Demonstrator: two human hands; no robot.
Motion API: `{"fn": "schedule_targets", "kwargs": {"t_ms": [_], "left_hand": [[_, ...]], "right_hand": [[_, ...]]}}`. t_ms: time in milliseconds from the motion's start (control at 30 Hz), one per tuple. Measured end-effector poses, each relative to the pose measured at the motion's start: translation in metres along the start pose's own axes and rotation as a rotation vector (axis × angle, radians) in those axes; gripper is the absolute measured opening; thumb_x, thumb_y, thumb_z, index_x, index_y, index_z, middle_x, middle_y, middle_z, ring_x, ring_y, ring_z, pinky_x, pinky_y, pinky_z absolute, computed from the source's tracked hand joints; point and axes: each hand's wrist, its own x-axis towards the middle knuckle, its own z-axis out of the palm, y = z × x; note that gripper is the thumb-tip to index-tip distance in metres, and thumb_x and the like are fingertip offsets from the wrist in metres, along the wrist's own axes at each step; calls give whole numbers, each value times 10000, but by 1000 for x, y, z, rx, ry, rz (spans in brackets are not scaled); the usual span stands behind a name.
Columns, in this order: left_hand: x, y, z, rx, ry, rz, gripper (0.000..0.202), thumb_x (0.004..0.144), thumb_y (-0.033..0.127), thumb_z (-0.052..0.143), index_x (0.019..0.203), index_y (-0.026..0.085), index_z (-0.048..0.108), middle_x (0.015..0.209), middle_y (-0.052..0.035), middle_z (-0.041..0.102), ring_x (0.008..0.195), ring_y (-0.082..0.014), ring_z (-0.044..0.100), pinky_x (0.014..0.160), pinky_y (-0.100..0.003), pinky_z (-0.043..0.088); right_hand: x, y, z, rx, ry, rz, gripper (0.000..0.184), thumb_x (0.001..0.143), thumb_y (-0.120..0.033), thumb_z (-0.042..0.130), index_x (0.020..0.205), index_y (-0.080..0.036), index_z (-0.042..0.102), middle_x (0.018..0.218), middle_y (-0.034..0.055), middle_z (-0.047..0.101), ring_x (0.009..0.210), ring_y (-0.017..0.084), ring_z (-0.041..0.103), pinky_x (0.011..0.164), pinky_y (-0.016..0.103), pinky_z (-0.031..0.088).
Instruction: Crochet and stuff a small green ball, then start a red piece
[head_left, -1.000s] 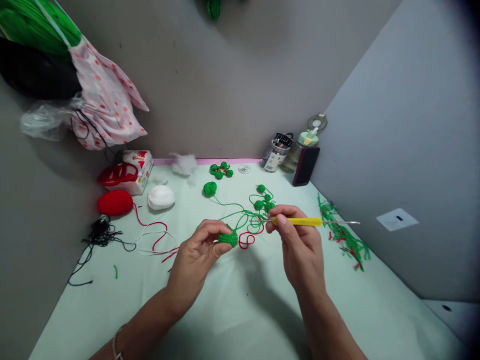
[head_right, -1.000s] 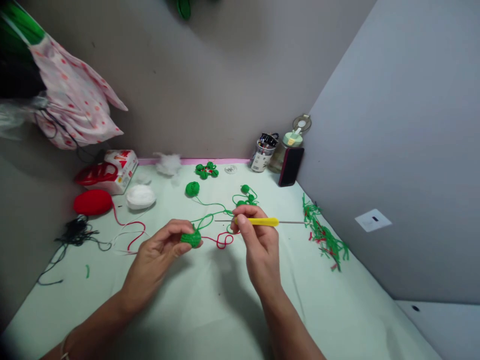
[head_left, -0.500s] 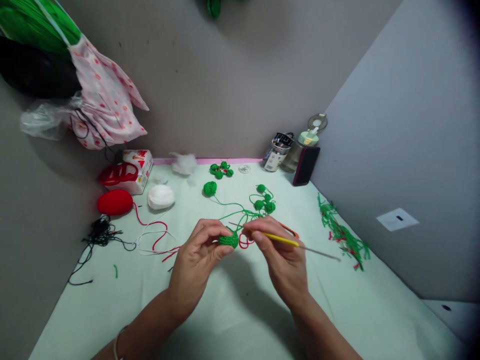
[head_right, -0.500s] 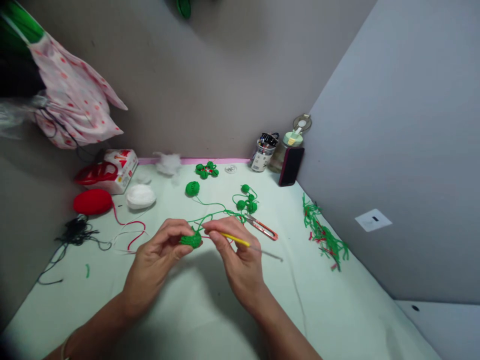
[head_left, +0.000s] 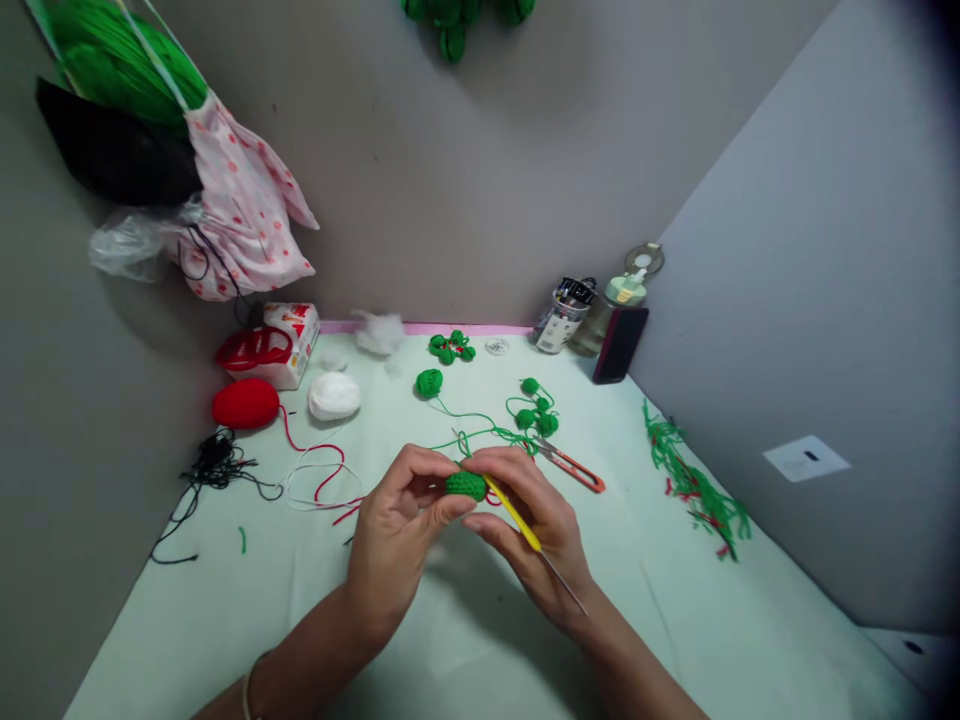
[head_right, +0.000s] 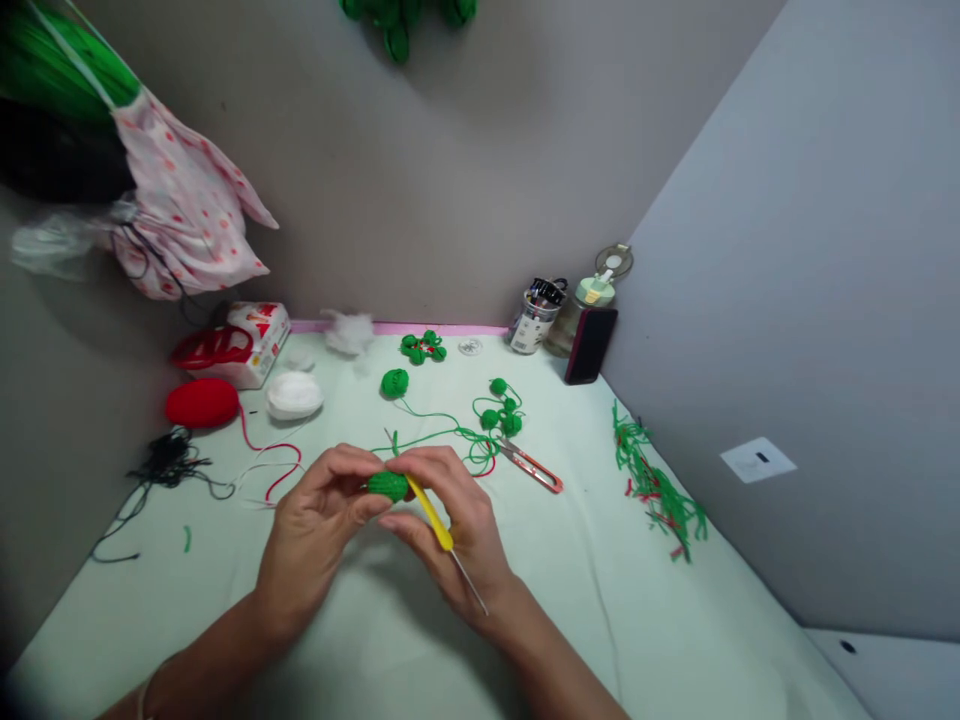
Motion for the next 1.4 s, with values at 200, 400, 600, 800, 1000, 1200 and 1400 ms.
{"fn": "schedule_targets", "kwargs": {"t_ms": [200, 400, 600, 800, 1000, 1200, 1400], "left_hand": [[5, 7, -10, 243, -128, 155, 87, 945, 315, 747, 888, 252, 770, 924, -15, 647, 882, -159, 641, 803, -254, 522], [17, 21, -26, 326, -497, -133, 429, 966, 593, 616, 1201, 237, 656, 838, 8, 598, 761, -176, 555, 731, -299, 455], [38, 50, -75, 479, -334, -90, 515, 1017, 554, 537, 637, 222, 640, 656, 26, 483, 681, -167, 467, 717, -288, 398], [36, 75, -84, 268, -141, 59, 411, 947, 401, 708, 578, 221, 710, 1141, -47, 689, 1121, -211, 595, 895, -246, 519], [10, 87, -31, -467, -189, -316, 330, 851, 289, 804, 600, 218, 603, 549, 38, 507, 572, -139, 634, 519, -214, 626], [9, 84, -19, -489, 53, -144, 443, 963, 627, 602, 1146, 245, 731, 663, 47, 626, 644, -141, 698, 940, -395, 668], [8, 39, -27, 531, -338, 677, 414, 1019, 547, 554, 795, 225, 684, 1143, -66, 750, 1425, -313, 543, 1295, -517, 261]], "right_hand": [[2, -4, -7, -48, 4, -56, 219, 889, -200, 799, 1062, -276, 689, 972, 47, 705, 910, 214, 669, 755, 329, 560], [4, -11, -15, -109, -51, -184, 287, 907, -141, 766, 1149, -258, 668, 989, 48, 731, 957, 202, 678, 812, 314, 593], [3, -11, -24, -147, -70, -166, 277, 906, -124, 762, 1136, -242, 663, 981, 45, 706, 932, 191, 661, 813, 307, 581], [1, -10, -24, -86, -74, -158, 312, 911, -99, 749, 1172, -246, 662, 1054, 53, 694, 999, 188, 670, 860, 316, 574], [-2, -12, -18, -87, -7, -173, 325, 892, -70, 762, 1161, -233, 678, 1071, 56, 686, 994, 175, 678, 868, 290, 575], [-6, -17, -6, -170, -48, -314, 310, 904, -59, 736, 1180, -182, 668, 1067, 91, 692, 955, 197, 677, 840, 334, 575], [-6, -19, -1, -134, -51, -262, 277, 929, -102, 726, 1183, -198, 671, 1046, 81, 720, 970, 200, 694, 850, 330, 580]]}}
